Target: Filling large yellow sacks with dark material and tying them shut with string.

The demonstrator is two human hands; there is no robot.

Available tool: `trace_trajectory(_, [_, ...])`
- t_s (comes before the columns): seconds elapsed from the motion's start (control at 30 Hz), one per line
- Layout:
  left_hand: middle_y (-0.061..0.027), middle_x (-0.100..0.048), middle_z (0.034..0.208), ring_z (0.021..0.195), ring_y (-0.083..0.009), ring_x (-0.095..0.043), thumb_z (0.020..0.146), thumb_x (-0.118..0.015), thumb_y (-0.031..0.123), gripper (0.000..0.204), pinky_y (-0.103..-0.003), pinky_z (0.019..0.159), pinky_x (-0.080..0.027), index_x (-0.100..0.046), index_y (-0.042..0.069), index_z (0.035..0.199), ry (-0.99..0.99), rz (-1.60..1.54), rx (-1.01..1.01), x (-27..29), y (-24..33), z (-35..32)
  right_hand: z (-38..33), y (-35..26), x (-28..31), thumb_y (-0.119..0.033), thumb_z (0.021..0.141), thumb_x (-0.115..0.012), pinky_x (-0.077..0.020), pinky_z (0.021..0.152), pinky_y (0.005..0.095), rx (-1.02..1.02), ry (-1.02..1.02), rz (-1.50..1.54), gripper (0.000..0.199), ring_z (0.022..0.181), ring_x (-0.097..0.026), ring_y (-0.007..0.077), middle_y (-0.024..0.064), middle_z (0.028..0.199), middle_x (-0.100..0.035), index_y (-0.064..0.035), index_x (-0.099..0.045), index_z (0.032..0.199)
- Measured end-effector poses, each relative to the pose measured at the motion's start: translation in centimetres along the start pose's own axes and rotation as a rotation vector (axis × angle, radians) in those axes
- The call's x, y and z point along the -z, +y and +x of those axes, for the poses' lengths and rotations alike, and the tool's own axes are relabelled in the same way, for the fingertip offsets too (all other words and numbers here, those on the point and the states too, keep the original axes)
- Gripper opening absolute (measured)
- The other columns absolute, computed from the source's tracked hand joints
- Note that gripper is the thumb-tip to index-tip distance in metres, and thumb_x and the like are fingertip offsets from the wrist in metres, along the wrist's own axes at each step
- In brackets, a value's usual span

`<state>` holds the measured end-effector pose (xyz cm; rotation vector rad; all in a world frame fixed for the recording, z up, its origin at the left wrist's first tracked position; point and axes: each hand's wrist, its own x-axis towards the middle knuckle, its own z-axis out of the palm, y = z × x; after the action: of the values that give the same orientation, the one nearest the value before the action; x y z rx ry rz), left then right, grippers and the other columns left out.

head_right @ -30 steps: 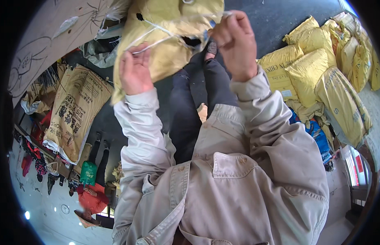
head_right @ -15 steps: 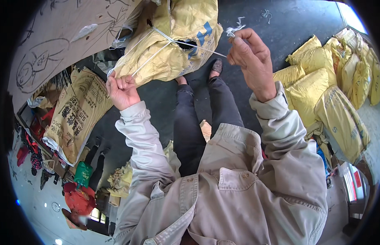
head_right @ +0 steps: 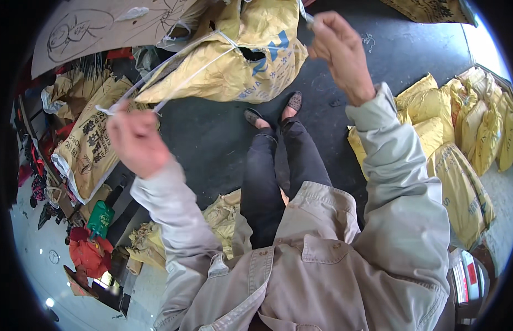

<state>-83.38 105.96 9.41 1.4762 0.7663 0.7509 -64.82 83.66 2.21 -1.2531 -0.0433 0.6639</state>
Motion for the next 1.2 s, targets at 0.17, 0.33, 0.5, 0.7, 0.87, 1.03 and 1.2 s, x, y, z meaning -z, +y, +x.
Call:
trace_trajectory(0.17, [-0.0029,-0.043,0.057,0.051,-0.0198,-0.044,0.065,-0.058,0.009,0.027,-0.032,0.046,-0.037,-0.060,0.006,0.092,-1.119,0.391,-0.690,-2.2,-3.3,-11.6,-5.1,5.1,-0.2,-0.016,0.088,-0.046,-0.0336,0.051,0.0213,-0.173,0.051,0.009,0.012,0.043,-0.026,0.0029,-0.0070,0.051,-0.029,-0.0043,-0.048,0.087])
trace_trajectory(0.33, [-0.0029,-0.051,0.061,0.052,-0.0167,-0.046,0.073,-0.054,-0.001,0.012,-0.027,0.046,-0.037,-0.059,0.005,0.083,-0.726,0.233,-0.381,2.7,1.8,-5.3,-5.6,6.6,0.1,-0.017,0.088,-0.046,-0.0340,0.050,0.0213,-0.180,0.044,0.052,0.012,0.042,-0.025,0.0034,-0.0066,0.051,-0.028,-0.0042,-0.047,0.087])
trace_trajectory(0.5, [0.0028,-0.030,0.048,0.042,-0.0093,-0.027,0.088,-0.046,0.015,0.014,-0.023,0.040,-0.025,-0.056,0.005,0.088,-0.026,-0.678,-0.036,9.5,3.2,-3.3,-5.5,5.0,-1.4,-0.015,0.089,-0.045,-0.0348,0.051,0.0220,-0.118,0.052,0.070,0.012,0.042,-0.024,0.0042,-0.0064,0.051,-0.027,-0.0039,-0.047,0.087])
trace_trajectory(0.7, [0.0049,-0.023,0.046,0.040,-0.0067,-0.021,0.089,-0.045,0.020,0.022,-0.022,0.040,-0.022,-0.050,0.002,0.100,0.407,-0.873,0.278,20.1,-6.0,-3.0,-1.7,0.9,-3.7,-0.013,0.089,-0.044,-0.0380,0.052,0.0242,0.124,0.189,-0.030,0.011,0.041,-0.024,0.0052,-0.0059,0.051,-0.026,-0.0033,-0.047,0.085])
trace_trajectory(0.87, [0.0052,-0.023,0.048,0.042,-0.0059,-0.022,0.088,-0.047,0.018,0.020,-0.021,0.040,-0.021,-0.052,0.001,0.096,0.265,-0.460,0.235,17.0,-0.7,3.1,8.2,-2.1,-3.7,-0.010,0.089,-0.042,-0.0392,0.051,0.0255,0.191,0.012,-0.114,0.012,0.041,-0.024,0.0060,-0.0053,0.050,-0.026,-0.0039,-0.046,0.079])
trace_trajectory(1.03, [0.0043,-0.025,0.050,0.045,-0.0049,-0.024,0.087,-0.049,0.016,0.019,-0.022,0.042,-0.022,-0.053,0.000,0.097,0.150,-0.319,0.183,13.4,2.0,9.8,14.1,-1.8,-0.8,-0.009,0.088,-0.042,-0.0388,0.051,0.0258,0.118,0.077,-0.131,0.014,0.041,-0.024,0.0063,-0.0052,0.050,-0.025,-0.0044,-0.045,0.075])
trace_trajectory(1.2, [0.0015,-0.031,0.051,0.045,-0.0084,-0.030,0.087,-0.048,0.017,0.020,-0.021,0.049,-0.035,-0.055,-0.001,0.090,0.417,-0.303,0.268,16.7,-2.8,17.5,17.0,1.4,0.8,-0.011,0.089,-0.041,-0.0367,0.050,0.0245,-0.096,0.048,0.069,0.015,0.041,-0.021,0.0060,-0.0058,0.049,-0.023,-0.0058,-0.045,0.076])
